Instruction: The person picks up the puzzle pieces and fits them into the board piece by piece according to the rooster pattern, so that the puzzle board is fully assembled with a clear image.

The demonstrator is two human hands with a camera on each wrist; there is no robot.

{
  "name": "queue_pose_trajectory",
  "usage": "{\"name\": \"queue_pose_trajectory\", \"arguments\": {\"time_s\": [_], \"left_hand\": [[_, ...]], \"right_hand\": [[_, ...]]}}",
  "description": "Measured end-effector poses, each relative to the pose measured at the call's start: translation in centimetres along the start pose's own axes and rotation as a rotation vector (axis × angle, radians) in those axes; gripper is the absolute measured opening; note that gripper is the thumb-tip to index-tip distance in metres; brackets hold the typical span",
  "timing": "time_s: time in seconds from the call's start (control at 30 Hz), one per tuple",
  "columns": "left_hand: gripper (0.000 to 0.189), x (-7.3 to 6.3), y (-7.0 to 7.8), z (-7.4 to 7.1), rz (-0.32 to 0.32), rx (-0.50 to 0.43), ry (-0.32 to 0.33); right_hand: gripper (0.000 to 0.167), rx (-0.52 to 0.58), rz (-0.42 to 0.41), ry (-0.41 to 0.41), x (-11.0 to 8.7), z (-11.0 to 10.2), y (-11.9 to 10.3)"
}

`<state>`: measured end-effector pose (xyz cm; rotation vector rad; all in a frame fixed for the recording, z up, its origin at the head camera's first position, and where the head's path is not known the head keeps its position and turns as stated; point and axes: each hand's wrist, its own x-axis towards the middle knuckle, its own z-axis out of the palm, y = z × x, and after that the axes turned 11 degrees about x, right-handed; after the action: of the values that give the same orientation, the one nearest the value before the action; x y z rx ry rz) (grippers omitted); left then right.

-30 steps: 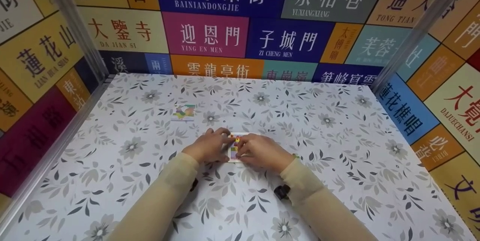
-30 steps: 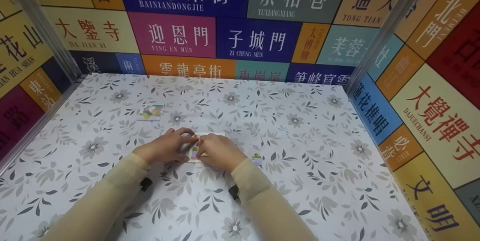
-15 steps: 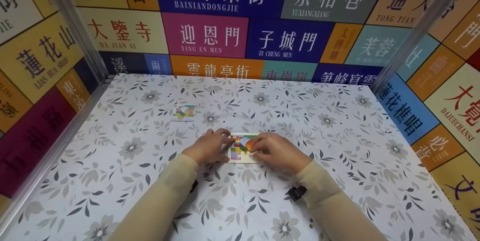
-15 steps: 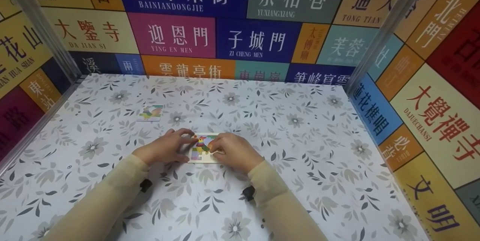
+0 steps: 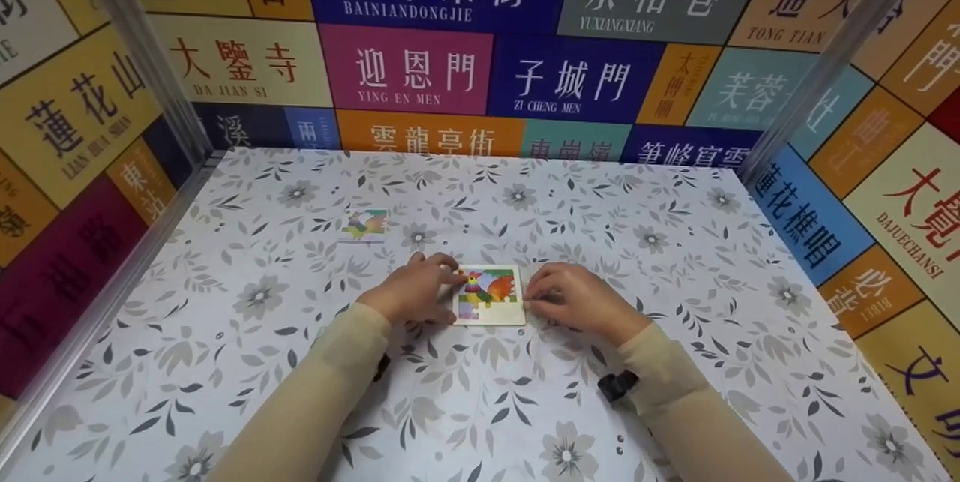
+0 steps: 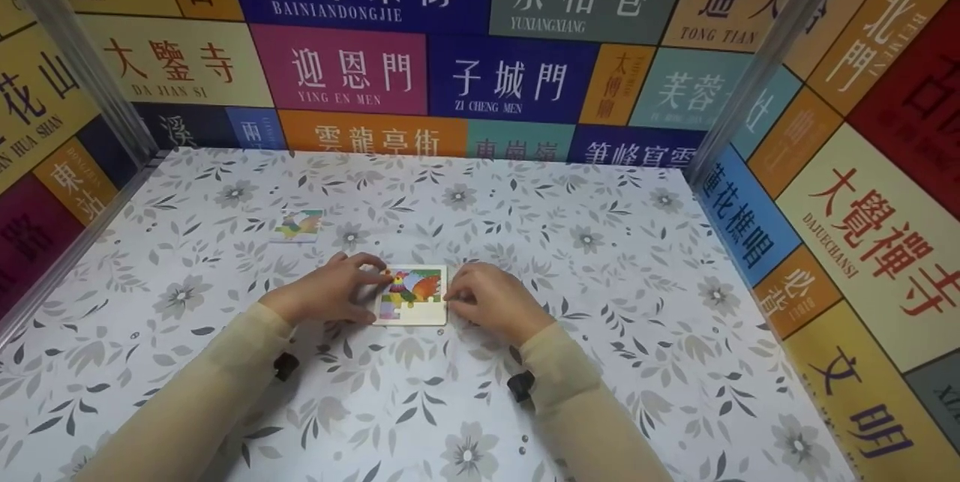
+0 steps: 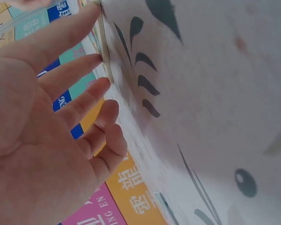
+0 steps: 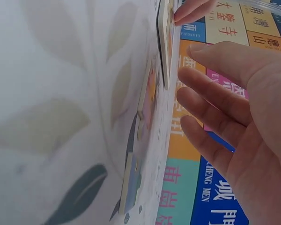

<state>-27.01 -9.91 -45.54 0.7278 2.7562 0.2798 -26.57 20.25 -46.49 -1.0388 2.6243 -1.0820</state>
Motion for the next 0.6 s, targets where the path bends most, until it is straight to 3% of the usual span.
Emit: {"name": "queue_pose_trajectory", "arguments": {"time_s": [0.23,0.6], "left_hand": [[0.064,0.3,-0.6,0.3,0.03,-0.003,0.036],[0.065,0.5,-0.7,0.6,0.005,-0.03,0.036]], "right_hand": [[0.011,0.026,0.035,0.008,-0.8,-0.7,0.4],[0.01,0.019,0.096,0.021,-1.6,-1.5,1.3]]}}
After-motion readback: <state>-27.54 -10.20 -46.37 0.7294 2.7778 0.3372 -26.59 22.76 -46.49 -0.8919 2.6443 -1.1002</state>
